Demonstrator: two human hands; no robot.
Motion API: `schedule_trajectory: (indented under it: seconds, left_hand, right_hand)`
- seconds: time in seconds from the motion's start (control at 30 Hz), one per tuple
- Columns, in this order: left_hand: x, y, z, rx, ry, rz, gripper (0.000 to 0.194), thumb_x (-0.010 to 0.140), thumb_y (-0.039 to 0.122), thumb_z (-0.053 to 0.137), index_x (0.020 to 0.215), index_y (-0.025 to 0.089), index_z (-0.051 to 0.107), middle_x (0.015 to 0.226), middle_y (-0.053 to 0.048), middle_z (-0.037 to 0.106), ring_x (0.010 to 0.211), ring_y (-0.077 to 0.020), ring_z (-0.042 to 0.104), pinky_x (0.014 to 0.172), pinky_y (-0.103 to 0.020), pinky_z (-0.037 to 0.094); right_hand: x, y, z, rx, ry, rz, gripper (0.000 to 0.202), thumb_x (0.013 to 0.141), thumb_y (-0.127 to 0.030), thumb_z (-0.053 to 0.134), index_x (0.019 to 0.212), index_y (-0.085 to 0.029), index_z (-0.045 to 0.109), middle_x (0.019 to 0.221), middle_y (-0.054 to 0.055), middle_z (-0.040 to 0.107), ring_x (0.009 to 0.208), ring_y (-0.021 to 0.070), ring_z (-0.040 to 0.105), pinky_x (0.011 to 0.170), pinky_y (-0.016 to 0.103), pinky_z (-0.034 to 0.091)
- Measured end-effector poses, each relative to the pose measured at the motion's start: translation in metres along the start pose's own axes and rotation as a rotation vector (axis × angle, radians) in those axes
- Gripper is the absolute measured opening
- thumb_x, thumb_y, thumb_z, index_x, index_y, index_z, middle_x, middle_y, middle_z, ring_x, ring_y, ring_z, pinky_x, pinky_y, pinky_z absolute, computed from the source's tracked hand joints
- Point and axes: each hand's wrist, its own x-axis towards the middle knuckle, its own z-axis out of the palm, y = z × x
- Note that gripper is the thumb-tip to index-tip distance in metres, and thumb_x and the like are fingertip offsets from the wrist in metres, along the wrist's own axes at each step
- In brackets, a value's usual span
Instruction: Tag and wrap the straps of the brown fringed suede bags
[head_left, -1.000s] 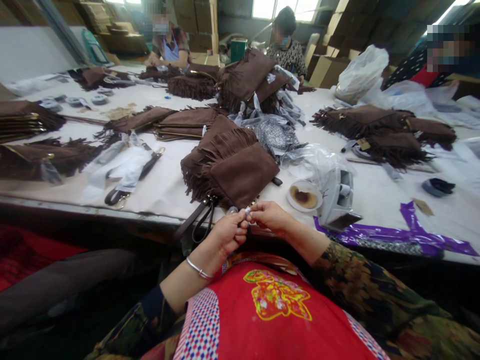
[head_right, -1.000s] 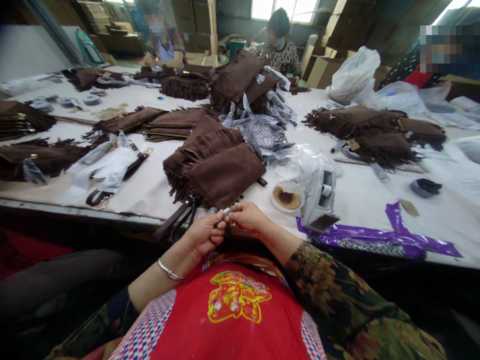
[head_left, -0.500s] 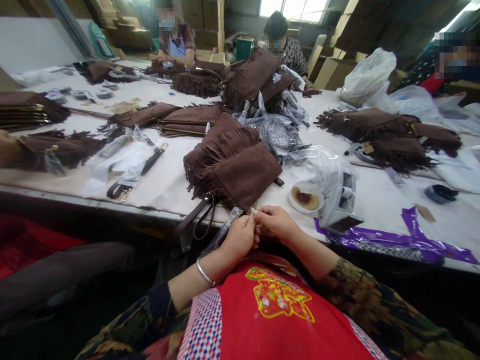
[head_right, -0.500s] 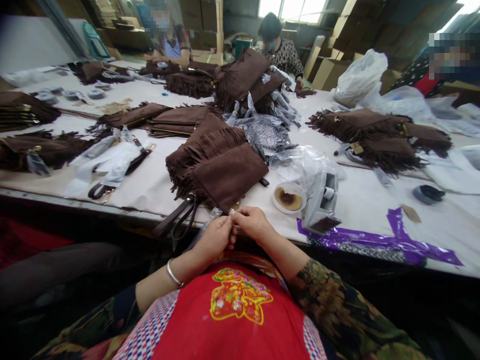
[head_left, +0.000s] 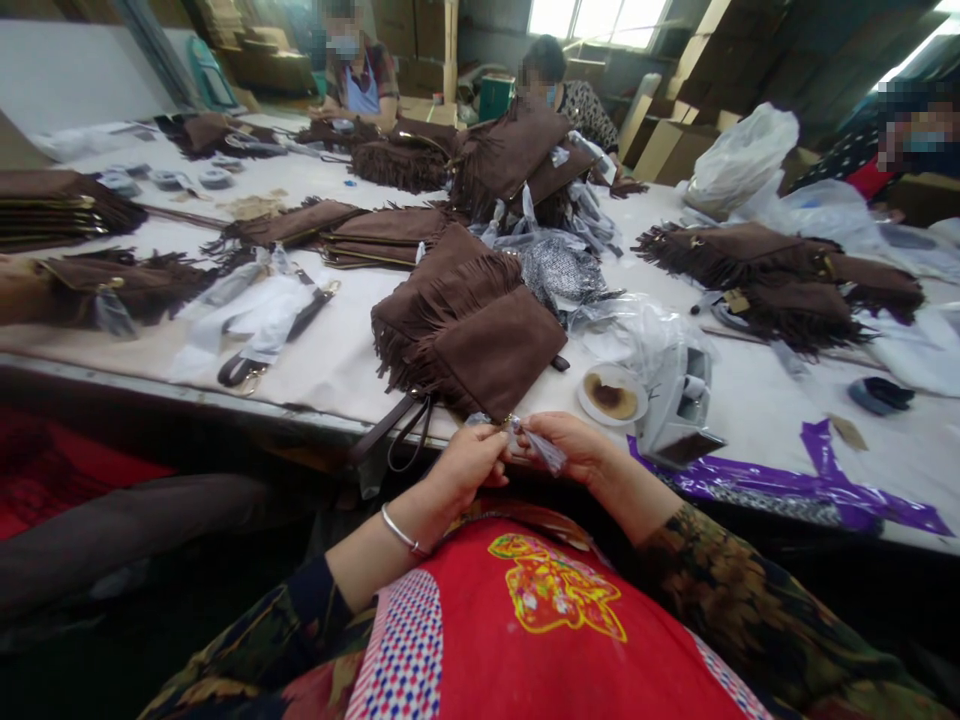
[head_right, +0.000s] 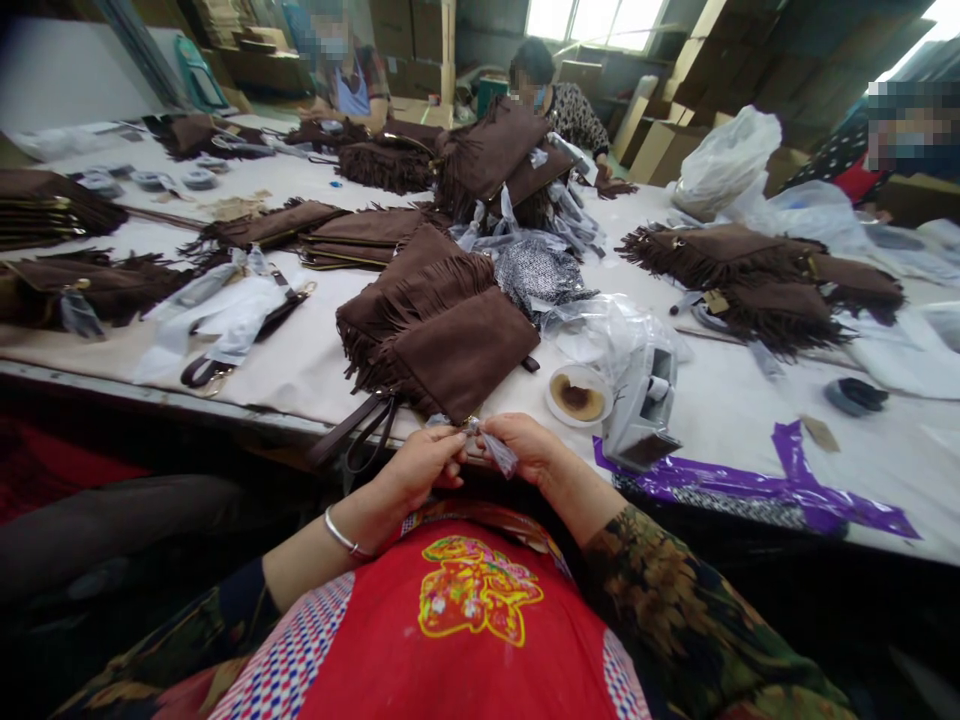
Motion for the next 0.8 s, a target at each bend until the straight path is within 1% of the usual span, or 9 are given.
schedule_trajectory:
  seconds: [0.1,0.2,0.27,0.33,0.4,0.47,0.6,0.7,0.8]
  left_hand:
    - [-0.003,0.006,0.002,-0.135,-0.004,-0.04,0.021,0.077,0.035,0.064,0.074,0.016,0.056,0.06,0.004,0.049,0.044,-0.0055,0.042,0.048,-0.023,0.049]
    - [-0.001,0.006,0.004,-0.134,0.04,-0.038,0.02,0.076,0.034,0.065,0.074,0.016,0.056,0.055,0.006,0.046,0.043,-0.0049,0.04,0.047,-0.02,0.047]
    - [0.002,0.002,0.005,-0.115,0.07,-0.029,0.018,0.076,0.031,0.065,0.074,0.016,0.056,0.054,0.006,0.045,0.042,-0.0048,0.04,0.046,-0.02,0.045]
    - [0.004,-0.001,0.005,-0.103,0.087,-0.022,0.016,0.075,0.029,0.064,0.072,0.016,0.056,0.052,0.006,0.045,0.041,-0.0049,0.04,0.045,-0.019,0.044]
    - [0.006,-0.002,0.005,-0.091,0.095,-0.012,0.016,0.075,0.029,0.063,0.069,0.016,0.055,0.051,0.006,0.044,0.04,-0.005,0.039,0.043,-0.019,0.042]
    - [0.007,-0.001,0.006,-0.077,0.111,0.001,0.017,0.075,0.028,0.063,0.066,0.016,0.054,0.05,0.006,0.044,0.039,-0.0051,0.039,0.042,-0.019,0.041]
    - [0.007,0.0,0.009,-0.048,0.167,0.03,0.015,0.074,0.026,0.064,0.066,0.015,0.058,0.051,0.005,0.048,0.039,-0.0054,0.04,0.043,-0.02,0.043]
    - [0.004,0.005,0.012,-0.092,0.161,0.003,0.017,0.074,0.024,0.066,0.063,0.015,0.057,0.051,0.004,0.048,0.04,-0.0048,0.041,0.044,-0.019,0.042]
    - [-0.003,0.016,0.011,-0.289,0.037,-0.105,0.014,0.073,0.018,0.065,0.064,0.013,0.055,0.056,0.004,0.05,0.04,-0.0019,0.038,0.043,-0.016,0.039]
  right_hand:
    - [0.0,0.002,0.0,-0.022,-0.019,-0.027,0.012,0.073,-0.021,0.068,0.066,-0.012,0.063,0.057,0.003,0.063,0.046,0.0099,0.054,0.041,0.02,0.039]
    - [-0.001,0.004,-0.002,-0.043,-0.03,-0.06,0.02,0.068,-0.028,0.074,0.066,-0.013,0.062,0.057,0.002,0.062,0.047,0.0095,0.053,0.043,0.02,0.039]
    - [-0.002,0.006,-0.002,-0.071,-0.045,-0.066,0.024,0.066,-0.032,0.076,0.07,-0.014,0.061,0.056,0.001,0.061,0.046,0.0093,0.052,0.043,0.02,0.039]
    - [-0.003,0.007,-0.002,-0.157,-0.032,-0.065,0.026,0.068,-0.036,0.073,0.078,-0.016,0.06,0.056,-0.001,0.061,0.045,0.0104,0.051,0.044,0.022,0.04]
    - [-0.004,0.008,-0.001,-0.342,0.026,-0.102,0.023,0.072,-0.036,0.069,0.084,-0.018,0.059,0.056,-0.002,0.061,0.045,0.0121,0.052,0.045,0.024,0.04]
    - [-0.005,0.009,0.001,-0.615,0.117,-0.257,0.017,0.075,-0.032,0.066,0.083,-0.019,0.059,0.06,-0.001,0.062,0.049,0.0128,0.054,0.049,0.024,0.041]
    - [-0.008,0.012,0.005,-1.113,0.279,-0.659,0.006,0.081,-0.023,0.061,0.078,-0.018,0.061,0.074,0.003,0.065,0.067,0.0146,0.056,0.063,0.026,0.04]
    - [-0.011,0.017,0.008,-1.357,0.349,-0.79,0.008,0.087,-0.018,0.054,0.08,-0.017,0.059,0.079,0.006,0.064,0.071,0.0159,0.054,0.065,0.027,0.036]
    - [-0.014,0.022,0.009,-1.573,0.398,-0.863,0.014,0.091,-0.018,0.049,0.083,-0.016,0.059,0.082,0.008,0.063,0.071,0.0175,0.052,0.062,0.029,0.031]
